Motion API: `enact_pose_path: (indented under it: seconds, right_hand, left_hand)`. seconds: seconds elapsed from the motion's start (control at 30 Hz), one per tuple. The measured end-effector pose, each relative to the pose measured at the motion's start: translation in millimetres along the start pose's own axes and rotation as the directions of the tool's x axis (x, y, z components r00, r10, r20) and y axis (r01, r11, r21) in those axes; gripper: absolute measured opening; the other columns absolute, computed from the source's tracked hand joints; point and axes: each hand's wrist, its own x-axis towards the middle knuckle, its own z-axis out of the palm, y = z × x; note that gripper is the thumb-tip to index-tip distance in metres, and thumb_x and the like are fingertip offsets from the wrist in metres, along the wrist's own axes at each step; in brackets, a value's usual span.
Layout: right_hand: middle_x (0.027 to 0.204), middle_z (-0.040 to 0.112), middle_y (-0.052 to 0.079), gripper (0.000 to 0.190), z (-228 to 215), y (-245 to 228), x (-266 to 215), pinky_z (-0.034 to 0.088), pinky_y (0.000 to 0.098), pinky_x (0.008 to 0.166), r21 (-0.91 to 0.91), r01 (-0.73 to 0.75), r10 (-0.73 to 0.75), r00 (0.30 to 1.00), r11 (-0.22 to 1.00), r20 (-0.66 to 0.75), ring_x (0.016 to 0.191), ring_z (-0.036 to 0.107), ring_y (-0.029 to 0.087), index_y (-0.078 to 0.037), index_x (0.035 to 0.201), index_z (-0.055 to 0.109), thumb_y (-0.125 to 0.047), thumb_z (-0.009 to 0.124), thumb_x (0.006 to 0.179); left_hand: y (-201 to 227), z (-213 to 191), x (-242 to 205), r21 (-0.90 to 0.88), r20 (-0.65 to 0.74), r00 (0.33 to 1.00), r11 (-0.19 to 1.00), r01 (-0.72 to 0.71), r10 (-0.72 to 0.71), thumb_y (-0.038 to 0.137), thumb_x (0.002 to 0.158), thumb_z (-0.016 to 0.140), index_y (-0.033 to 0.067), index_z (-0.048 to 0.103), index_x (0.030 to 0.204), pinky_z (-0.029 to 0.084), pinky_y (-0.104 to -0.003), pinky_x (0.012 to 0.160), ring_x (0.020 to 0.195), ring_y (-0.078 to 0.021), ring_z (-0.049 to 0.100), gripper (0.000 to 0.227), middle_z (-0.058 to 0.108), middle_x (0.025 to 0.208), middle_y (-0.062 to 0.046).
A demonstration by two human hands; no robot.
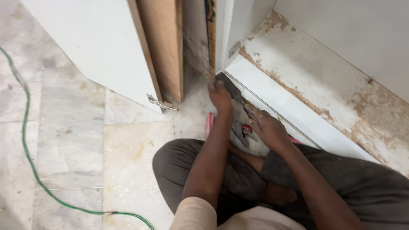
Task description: The person scrapes the edge of a white cabinet door using a red-handled scraper and a chisel. They remove material from the door's edge and the cabinet frame, working methodically along the seam.
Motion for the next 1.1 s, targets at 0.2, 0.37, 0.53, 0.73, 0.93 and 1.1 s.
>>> enact_pose_path:
  seconds: [0.2,0.37,0.53,0.73,0.93,1.1]
  right_hand:
    - [0.088,0.071,0.021,0.059,-21.7,33.1,-88.7,0.055,0.0337,0.064,0.205,-0.336,0.314,0.940,0.919,0.134,0.065,0.064,0.021,-0.024,0.160,0.046,-0.030,0.055,0.102]
    - [0.093,0.074,0.007,0.056,-25.8,48.1,-135.7,0.052,0.0265,0.055,0.445,-0.237,0.248,0.968,0.864,0.034,0.058,0.059,0.009,-0.014,0.152,0.048,-0.021,0.057,0.097]
    - [0.094,0.072,0.006,0.054,-17.9,55.0,-131.3,0.050,0.0267,0.055,0.489,-0.263,0.275,0.960,0.832,0.049,0.058,0.058,0.009,-0.013,0.151,0.051,-0.020,0.058,0.097]
    - [0.097,0.073,0.003,0.055,-20.2,48.2,-127.9,0.050,0.0268,0.054,0.492,-0.264,0.264,0.962,0.829,0.072,0.057,0.058,0.009,-0.014,0.149,0.051,-0.019,0.059,0.095]
    - [0.084,0.072,0.009,0.055,-25.8,34.9,-124.2,0.052,0.0285,0.056,0.405,-0.339,0.330,0.939,0.849,0.096,0.055,0.060,0.011,-0.019,0.152,0.051,-0.023,0.059,0.097]
    - [0.087,0.077,0.009,0.054,-13.9,49.3,-123.0,0.051,0.0308,0.054,0.376,-0.350,0.347,0.935,0.858,0.077,0.054,0.061,0.016,-0.017,0.147,0.053,-0.024,0.061,0.094]
  left_hand:
    - [-5.2,-13.3,27.0,0.087,-0.005,0.992,0.988,0.125,-0.125,0.025,0.095,0.068,0.0004,0.062,0.108,0.051,-0.036,0.065,0.072,-0.0209,0.060,0.028,0.067,0.086,-0.013]
    - [8.8,-6.3,36.9,0.466,0.131,0.990,0.885,-0.008,-0.060,0.032,0.080,0.090,0.0003,0.055,0.091,0.053,-0.029,0.055,0.060,-0.0166,0.064,0.048,0.068,0.078,-0.012]
    - [16.3,-14.8,45.6,0.221,0.229,0.964,0.972,0.087,-0.138,0.023,0.085,0.083,0.0007,0.054,0.088,0.054,-0.029,0.045,0.055,-0.0112,0.064,0.037,0.068,0.076,-0.010]
    - [20.5,-12.8,41.2,0.233,0.164,0.985,0.972,0.019,-0.059,0.016,0.101,0.062,0.0000,0.059,0.087,0.046,-0.030,0.043,0.049,-0.0120,0.057,0.022,0.063,0.066,-0.008]
    - [-4.2,-13.5,46.4,0.389,0.123,0.992,0.917,-0.083,0.038,0.021,0.086,0.072,0.0009,0.061,0.094,0.053,-0.036,0.059,0.060,-0.0212,0.066,0.024,0.069,0.076,-0.010]
    - [-59.5,-10.5,80.8,0.471,0.116,0.993,0.880,-0.067,0.014,0.036,0.071,0.086,0.0024,0.062,0.104,0.057,-0.041,0.082,0.088,-0.0289,0.073,0.053,0.074,0.095,-0.015]
